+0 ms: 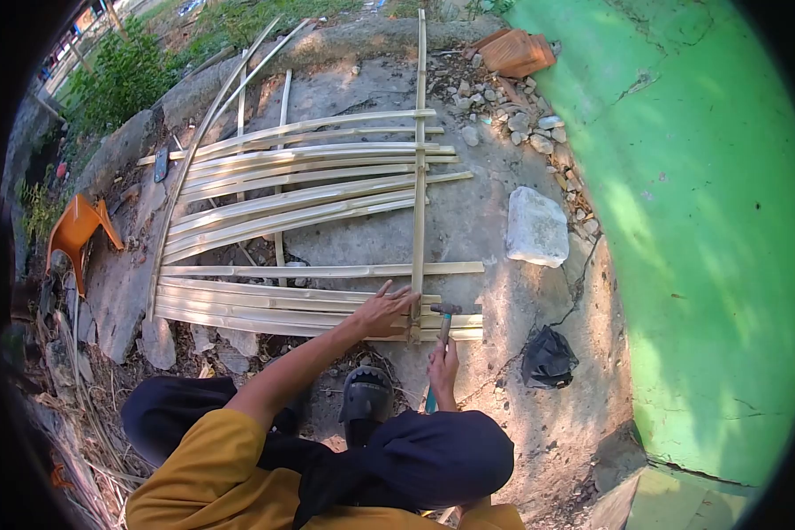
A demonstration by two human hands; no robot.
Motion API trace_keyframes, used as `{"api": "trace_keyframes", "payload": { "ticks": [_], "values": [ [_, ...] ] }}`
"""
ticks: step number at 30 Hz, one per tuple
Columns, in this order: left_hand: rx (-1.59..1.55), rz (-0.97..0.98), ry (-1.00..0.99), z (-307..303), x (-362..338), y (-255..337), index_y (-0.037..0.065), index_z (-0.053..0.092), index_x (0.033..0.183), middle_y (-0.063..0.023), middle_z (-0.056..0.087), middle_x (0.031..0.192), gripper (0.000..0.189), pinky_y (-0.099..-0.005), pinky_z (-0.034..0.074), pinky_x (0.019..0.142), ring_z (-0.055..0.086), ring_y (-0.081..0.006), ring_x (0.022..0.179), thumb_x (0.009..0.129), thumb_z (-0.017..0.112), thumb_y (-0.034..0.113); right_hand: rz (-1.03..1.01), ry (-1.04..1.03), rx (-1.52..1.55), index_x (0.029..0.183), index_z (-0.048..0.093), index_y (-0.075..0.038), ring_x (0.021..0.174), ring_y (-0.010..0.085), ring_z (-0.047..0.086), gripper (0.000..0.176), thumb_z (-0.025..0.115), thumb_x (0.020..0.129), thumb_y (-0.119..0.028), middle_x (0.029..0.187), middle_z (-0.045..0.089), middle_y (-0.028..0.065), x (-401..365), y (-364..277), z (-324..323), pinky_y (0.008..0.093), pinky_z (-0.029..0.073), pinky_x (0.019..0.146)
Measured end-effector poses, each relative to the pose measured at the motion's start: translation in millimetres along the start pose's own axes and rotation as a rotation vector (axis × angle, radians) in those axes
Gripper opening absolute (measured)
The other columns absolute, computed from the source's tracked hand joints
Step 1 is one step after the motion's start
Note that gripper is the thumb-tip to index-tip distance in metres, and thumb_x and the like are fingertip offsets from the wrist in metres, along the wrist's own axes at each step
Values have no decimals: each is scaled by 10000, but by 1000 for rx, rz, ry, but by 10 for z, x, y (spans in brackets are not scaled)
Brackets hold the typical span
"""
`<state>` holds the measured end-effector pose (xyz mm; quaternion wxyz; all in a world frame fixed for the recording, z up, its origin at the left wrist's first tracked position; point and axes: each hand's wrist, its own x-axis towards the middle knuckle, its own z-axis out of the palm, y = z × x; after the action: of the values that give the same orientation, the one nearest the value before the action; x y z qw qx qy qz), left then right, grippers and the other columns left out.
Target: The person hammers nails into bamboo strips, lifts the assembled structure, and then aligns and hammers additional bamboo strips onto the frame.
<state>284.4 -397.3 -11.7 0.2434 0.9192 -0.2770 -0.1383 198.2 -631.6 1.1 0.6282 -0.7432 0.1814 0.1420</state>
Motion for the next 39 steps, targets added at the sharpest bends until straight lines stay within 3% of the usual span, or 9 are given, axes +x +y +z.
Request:
{"api": "trace_keyframes", "payload": {
  "ticks": [5,10,16,21,23,29,31,37,39],
  "values": [
    [-42,-21,90,144,-86,58,94,274,1616,-110,328,1671,1062,-584,86,1292,229,-278,1580,774,815,450,16,-98,-77,1349,529,-124,482,45,377,324,459,1114,-336,700,439,-36,71,13,69,225,323,428],
    [-2,-207,204,96,150,97,66,231,1633,-93,236,1711,1230,-595,67,1287,149,-288,1600,667,876,472,-26,-70,-129,1349,532,-101,490,48,389,329,461,1114,-320,685,436,-36,83,48,65,234,324,427],
    [182,-246,-3,-42,391,50,75,209,1642,-78,204,1721,1456,-663,33,1261,89,-305,1608,497,919,626,-16,-82,-147,1327,553,-74,500,84,463,353,477,1097,-329,665,490,-3,146,20,0,270,372,452],
    [235,-278,-65,15,431,27,82,166,1653,-65,189,1726,1493,-648,21,1269,89,-297,1608,496,900,677,8,63,-36,1298,576,-52,530,127,533,366,472,1088,-333,646,539,38,67,-56,100,323,427,504],
    [245,-257,-40,54,446,-5,85,166,1654,-66,182,1728,1482,-625,15,1278,94,-284,1608,510,890,687,-228,6,-401,1323,568,-97,475,54,404,317,395,1122,-271,628,428,-42,147,150,95,233,320,438],
    [273,-256,-77,-11,452,30,70,166,1652,-68,177,1729,1465,-612,22,1283,108,-274,1606,534,871,701,-53,97,-137,1289,578,-58,524,162,521,348,447,1097,-316,643,537,73,93,-133,55,375,425,527],
    [266,-255,-73,-10,443,31,66,176,1649,-68,181,1728,1462,-612,26,1283,112,-274,1606,532,874,698,-273,23,-453,1283,578,-52,525,188,537,326,440,1099,-283,640,543,88,138,-27,82,379,423,528],
    [253,-250,-47,6,438,-15,81,210,1645,-54,200,1722,1443,-624,40,1280,140,-270,1600,512,896,657,-220,159,-442,1293,556,-50,575,355,616,314,441,1093,-264,659,603,176,100,-227,70,490,445,572],
    [260,-237,-18,40,436,-11,97,224,1644,-42,207,1720,1433,-634,45,1278,153,-264,1597,502,908,628,-314,-35,-735,1294,539,-35,636,451,632,310,438,1091,-247,700,618,247,141,-183,89,533,437,574]
  ]
}}
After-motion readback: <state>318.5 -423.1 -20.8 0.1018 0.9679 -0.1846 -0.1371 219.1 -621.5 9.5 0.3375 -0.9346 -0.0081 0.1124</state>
